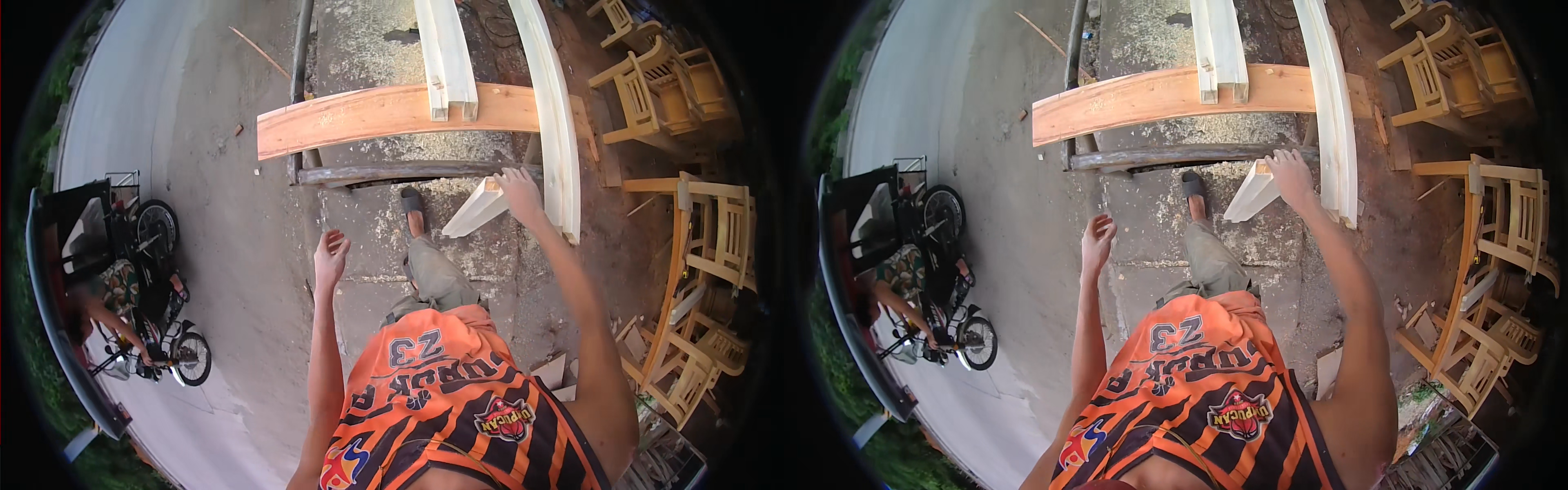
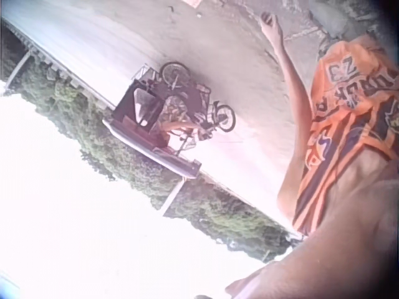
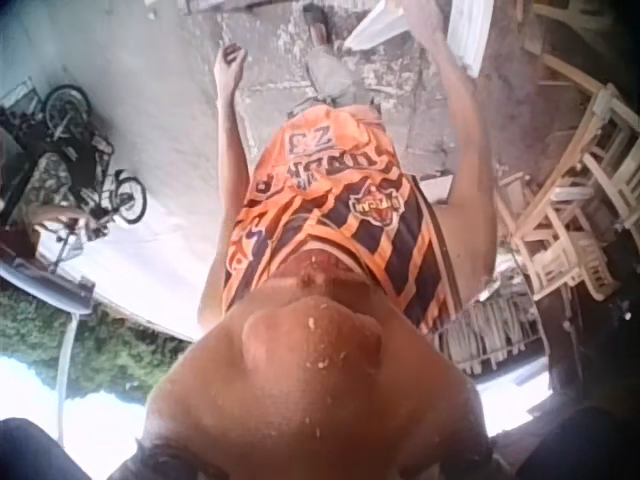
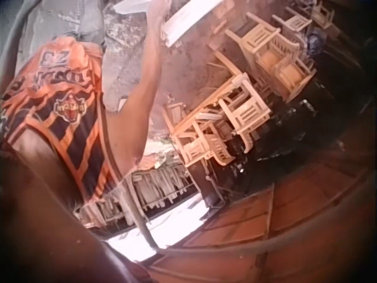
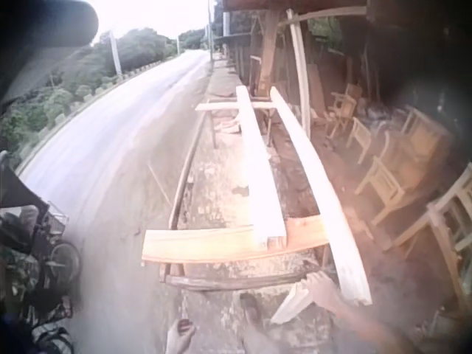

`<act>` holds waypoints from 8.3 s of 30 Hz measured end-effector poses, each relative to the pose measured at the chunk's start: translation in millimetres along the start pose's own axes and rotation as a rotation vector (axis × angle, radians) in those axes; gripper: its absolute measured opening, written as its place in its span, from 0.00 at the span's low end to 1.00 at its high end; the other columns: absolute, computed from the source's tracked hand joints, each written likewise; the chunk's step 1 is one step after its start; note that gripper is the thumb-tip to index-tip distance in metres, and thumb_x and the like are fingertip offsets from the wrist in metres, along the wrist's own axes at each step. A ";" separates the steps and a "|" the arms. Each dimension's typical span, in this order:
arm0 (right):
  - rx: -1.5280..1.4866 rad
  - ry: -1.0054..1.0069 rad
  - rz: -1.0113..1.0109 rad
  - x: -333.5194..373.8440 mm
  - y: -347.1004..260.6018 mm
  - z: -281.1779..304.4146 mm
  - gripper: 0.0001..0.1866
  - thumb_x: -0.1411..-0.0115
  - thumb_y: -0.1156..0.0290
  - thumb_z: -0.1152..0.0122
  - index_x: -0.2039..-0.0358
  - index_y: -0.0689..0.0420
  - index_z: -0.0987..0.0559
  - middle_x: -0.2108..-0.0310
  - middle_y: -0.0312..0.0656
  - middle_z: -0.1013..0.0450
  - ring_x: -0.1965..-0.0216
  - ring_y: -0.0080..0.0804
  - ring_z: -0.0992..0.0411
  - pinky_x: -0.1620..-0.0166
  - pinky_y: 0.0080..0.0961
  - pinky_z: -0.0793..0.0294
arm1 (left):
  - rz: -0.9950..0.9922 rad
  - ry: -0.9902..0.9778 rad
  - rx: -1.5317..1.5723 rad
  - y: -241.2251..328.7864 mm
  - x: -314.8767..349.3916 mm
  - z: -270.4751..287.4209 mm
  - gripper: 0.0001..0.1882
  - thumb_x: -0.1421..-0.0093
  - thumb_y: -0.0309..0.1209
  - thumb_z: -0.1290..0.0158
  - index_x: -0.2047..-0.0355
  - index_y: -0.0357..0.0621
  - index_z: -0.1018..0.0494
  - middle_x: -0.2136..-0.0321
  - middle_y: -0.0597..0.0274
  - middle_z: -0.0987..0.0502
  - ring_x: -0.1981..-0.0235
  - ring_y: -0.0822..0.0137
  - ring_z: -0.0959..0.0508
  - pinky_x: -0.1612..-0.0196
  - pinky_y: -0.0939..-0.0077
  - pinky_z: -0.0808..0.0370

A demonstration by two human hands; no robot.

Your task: Hammering wooden pieces together to form a frame, possibly for a door or furniture.

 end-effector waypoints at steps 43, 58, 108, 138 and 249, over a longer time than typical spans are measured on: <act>-1.344 0.122 -0.787 21.2 -387.0 -73.3 0.33 0.35 0.45 0.41 0.45 0.64 0.28 0.51 0.61 0.25 0.49 0.57 0.25 0.49 0.45 0.26 | 0.064 -0.084 0.021 -145.8 -6.1 6.4 0.23 0.29 0.45 0.54 0.55 0.32 0.27 0.68 0.47 0.21 0.66 0.55 0.22 0.61 0.62 0.27; -1.432 0.074 -0.769 116.4 -382.8 -120.2 0.35 0.31 0.40 0.55 0.57 0.65 0.23 0.60 0.66 0.25 0.55 0.68 0.27 0.55 0.52 0.29 | -0.084 0.143 -0.140 -111.8 84.8 -20.1 0.29 0.29 0.47 0.57 0.73 0.28 0.28 0.77 0.33 0.26 0.73 0.38 0.23 0.66 0.50 0.31; -1.896 -0.237 -0.713 -115.6 -431.6 -133.2 0.41 0.29 0.36 0.62 0.40 0.64 0.28 0.49 0.46 0.24 0.48 0.35 0.24 0.47 0.32 0.24 | -0.251 0.093 -0.172 25.7 -23.4 59.5 0.27 0.45 0.30 0.43 0.48 0.37 0.41 0.62 0.36 0.22 0.59 0.33 0.21 0.57 0.45 0.25; -0.872 0.519 -0.638 -94.2 -165.7 48.0 0.24 0.41 0.63 0.33 0.47 0.63 0.23 0.49 0.57 0.26 0.45 0.55 0.31 0.40 0.45 0.32 | -0.329 -0.035 -0.359 78.6 -102.1 68.4 0.45 0.47 0.22 0.49 0.30 0.33 0.56 0.45 0.29 0.29 0.46 0.29 0.28 0.46 0.47 0.28; -0.538 -0.313 0.154 127.6 -194.4 192.3 0.22 0.55 0.67 0.27 0.58 0.59 0.19 0.65 0.53 0.20 0.61 0.50 0.21 0.56 0.39 0.23 | -0.501 -0.141 -0.092 -66.9 175.9 -138.7 0.49 0.54 0.46 0.28 0.36 0.43 0.39 0.39 0.47 0.31 0.40 0.48 0.28 0.39 0.60 0.31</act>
Point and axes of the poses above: each hand's wrist, its own x-axis away from the middle knuckle, its own z-axis out of the back of the hand, y = z × x, the point moved 8 cm from there along -x, towards the middle knuckle
